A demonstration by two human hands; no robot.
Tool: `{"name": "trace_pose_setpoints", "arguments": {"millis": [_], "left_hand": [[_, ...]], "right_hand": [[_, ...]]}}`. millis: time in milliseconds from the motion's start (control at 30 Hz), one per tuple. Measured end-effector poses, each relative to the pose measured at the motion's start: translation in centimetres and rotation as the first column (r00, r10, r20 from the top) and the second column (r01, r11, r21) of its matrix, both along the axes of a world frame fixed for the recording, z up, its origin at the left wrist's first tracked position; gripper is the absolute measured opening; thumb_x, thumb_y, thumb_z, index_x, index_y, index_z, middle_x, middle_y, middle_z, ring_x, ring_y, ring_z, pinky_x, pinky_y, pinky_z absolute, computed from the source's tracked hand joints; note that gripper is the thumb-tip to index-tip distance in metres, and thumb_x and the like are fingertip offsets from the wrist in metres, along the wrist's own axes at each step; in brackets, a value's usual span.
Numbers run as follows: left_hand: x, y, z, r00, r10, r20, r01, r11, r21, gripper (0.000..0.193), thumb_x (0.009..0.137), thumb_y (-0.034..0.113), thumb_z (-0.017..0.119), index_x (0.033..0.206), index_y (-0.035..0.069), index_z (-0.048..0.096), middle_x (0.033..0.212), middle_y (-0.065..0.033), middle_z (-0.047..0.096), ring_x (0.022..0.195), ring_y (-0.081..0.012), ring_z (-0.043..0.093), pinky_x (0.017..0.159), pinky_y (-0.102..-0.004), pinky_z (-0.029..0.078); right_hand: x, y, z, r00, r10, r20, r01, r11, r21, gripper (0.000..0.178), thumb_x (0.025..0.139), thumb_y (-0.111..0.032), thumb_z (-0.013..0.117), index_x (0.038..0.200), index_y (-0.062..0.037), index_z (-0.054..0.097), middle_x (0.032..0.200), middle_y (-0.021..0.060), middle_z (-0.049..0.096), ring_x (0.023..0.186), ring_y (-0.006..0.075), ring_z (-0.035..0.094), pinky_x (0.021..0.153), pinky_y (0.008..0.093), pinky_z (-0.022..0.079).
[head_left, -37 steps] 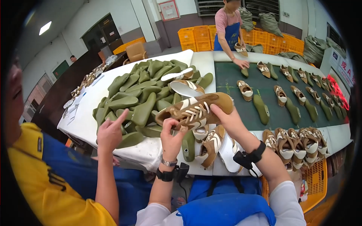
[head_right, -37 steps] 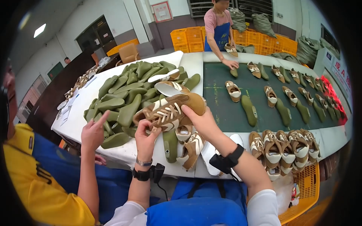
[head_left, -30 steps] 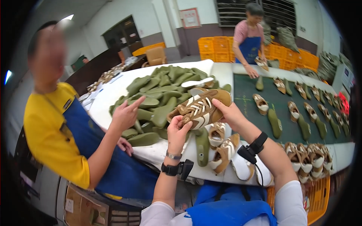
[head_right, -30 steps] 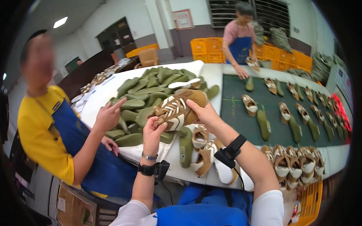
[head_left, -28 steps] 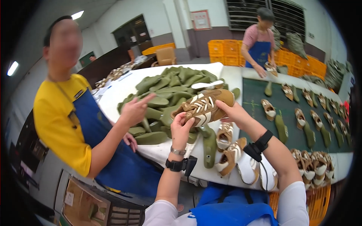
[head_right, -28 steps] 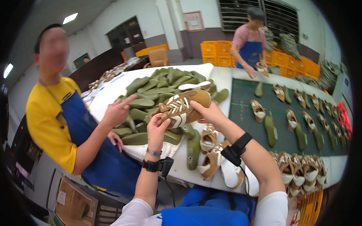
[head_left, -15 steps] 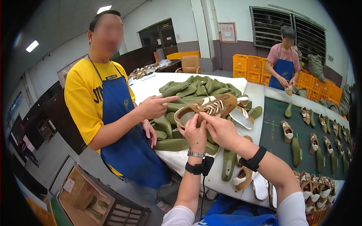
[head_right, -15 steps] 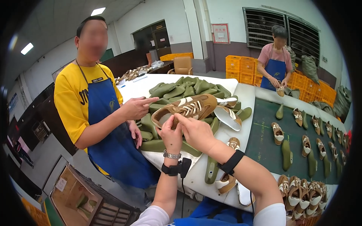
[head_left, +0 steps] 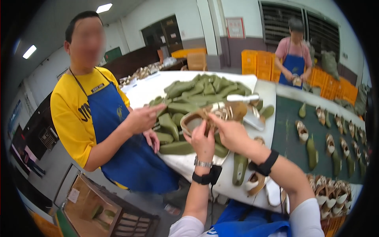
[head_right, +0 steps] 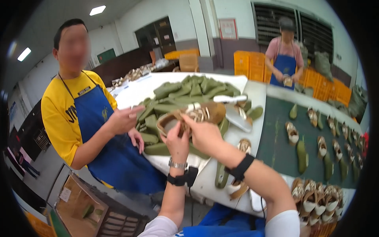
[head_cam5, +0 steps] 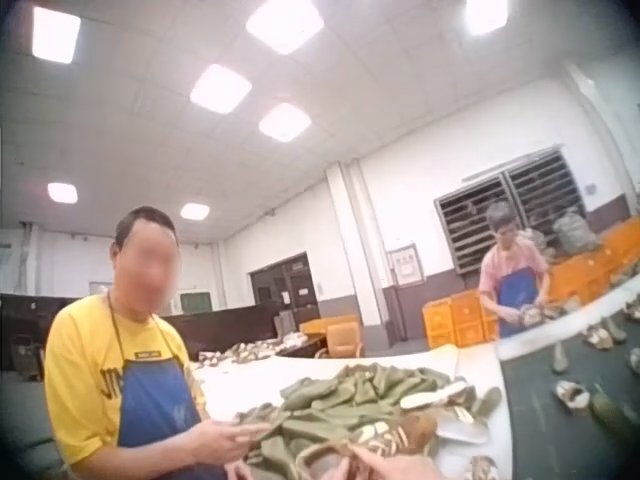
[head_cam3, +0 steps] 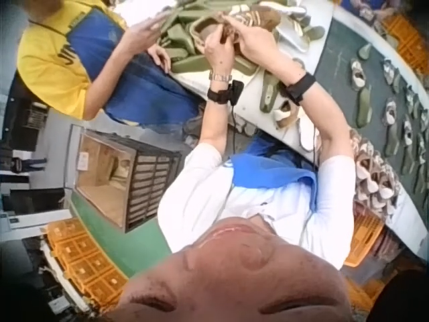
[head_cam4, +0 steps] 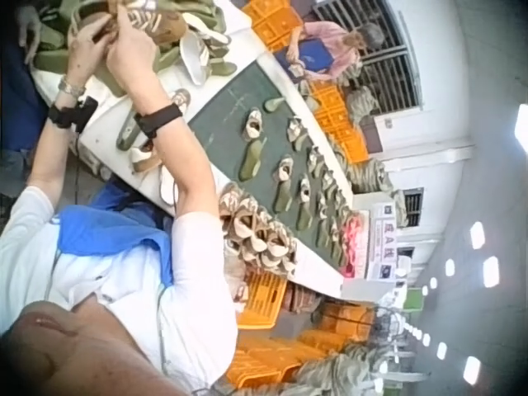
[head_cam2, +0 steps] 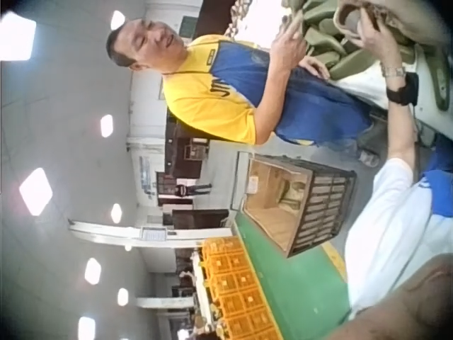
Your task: The recorder is assembling sneakers by inserting shoe lasts and arranging them on a conveyor belt in a shoe manufacturing facility.
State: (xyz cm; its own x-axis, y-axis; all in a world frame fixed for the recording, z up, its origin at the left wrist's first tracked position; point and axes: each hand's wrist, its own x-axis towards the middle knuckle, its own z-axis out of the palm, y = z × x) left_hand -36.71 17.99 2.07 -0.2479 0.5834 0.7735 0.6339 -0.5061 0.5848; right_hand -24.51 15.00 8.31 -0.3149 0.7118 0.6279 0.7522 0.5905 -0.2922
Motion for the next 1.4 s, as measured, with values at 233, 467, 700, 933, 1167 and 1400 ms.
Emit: {"name": "trace_pose_setpoints", "arguments": {"millis": [233,467,700,933,1167,1400], "left_hand": [[3.8,-5.9,-5.9,0.959,-0.177,-0.223,0.153,0.981,-0.123,0.025,0.078,0.021,0.064,0.103,0.016,0.064,0.085,-0.0038,0.063,0.09,-0.022,0.059,0.103,-0.0619,0.016],[11.2,-11.2,-6.8,0.861,-0.422,-0.282,0.378,0.904,-0.199,0.032,0.078,0.019,0.065,0.109,0.014,0.063,0.089,-0.0033,0.066,0.096,-0.0189,0.06,0.102,-0.0597,0.018],[14.7,-13.5,-5.8,0.753,-0.535,-0.383,0.462,0.844,-0.272,0.035,0.076,0.016,0.068,0.11,0.013,0.063,0.091,-0.0032,0.066,0.097,-0.0182,0.06,0.104,-0.0582,0.019],[16.6,-14.6,-6.0,0.701,-0.588,-0.403,0.528,0.809,-0.26,0.031,0.076,0.019,0.068,0.107,0.013,0.064,0.091,-0.003,0.067,0.095,-0.0189,0.061,0.101,-0.0592,0.021],[17.5,-14.8,-5.1,0.671,-0.689,-0.274,0.647,0.724,-0.238,0.033,0.074,0.015,0.069,0.106,0.011,0.064,0.087,-0.003,0.066,0.092,-0.0198,0.061,0.104,-0.0591,0.017],[17.6,-14.9,-5.4,0.652,-0.741,-0.162,0.693,0.668,-0.271,0.031,0.07,0.011,0.072,0.1,0.006,0.065,0.091,-0.007,0.066,0.091,-0.0232,0.061,0.105,-0.0581,0.018]], "right_hand": [[11.1,-12.3,-5.7,0.993,0.078,0.085,-0.043,0.934,-0.354,0.044,0.086,-0.015,0.049,0.129,-0.0209,0.047,0.07,0.0179,0.061,0.059,0.0379,0.059,0.055,0.046,0.048],[16.6,-20.6,-7.0,0.998,-0.053,-0.024,0.034,0.875,-0.484,0.045,0.082,-0.009,0.052,0.126,-0.0151,0.053,0.072,0.0079,0.066,0.065,0.0261,0.066,0.064,0.0343,0.052],[19.4,-22.2,-7.3,0.987,-0.113,-0.114,0.043,0.871,-0.49,0.043,0.079,-0.01,0.059,0.122,-0.0125,0.056,0.075,0.0111,0.067,0.066,0.025,0.066,0.064,0.0319,0.052],[20.6,-22.1,-8.4,0.978,-0.151,-0.147,0.09,0.93,-0.356,0.05,0.08,-0.019,0.063,0.128,-0.0161,0.049,0.073,0.0078,0.065,0.063,0.0293,0.063,0.058,0.0379,0.051],[19.8,-22.0,-7.7,0.942,-0.243,-0.232,0.184,0.951,-0.25,0.045,0.08,-0.015,0.064,0.123,-0.0109,0.052,0.079,0.0086,0.065,0.067,0.028,0.064,0.058,0.0363,0.05],[22.1,-26.2,-3.7,0.875,-0.333,-0.351,0.343,0.939,-0.038,0.027,0.076,-0.002,0.064,0.103,-0.0033,0.064,0.076,0.0102,0.063,0.064,0.0222,0.062,0.055,0.0302,0.049]]}}
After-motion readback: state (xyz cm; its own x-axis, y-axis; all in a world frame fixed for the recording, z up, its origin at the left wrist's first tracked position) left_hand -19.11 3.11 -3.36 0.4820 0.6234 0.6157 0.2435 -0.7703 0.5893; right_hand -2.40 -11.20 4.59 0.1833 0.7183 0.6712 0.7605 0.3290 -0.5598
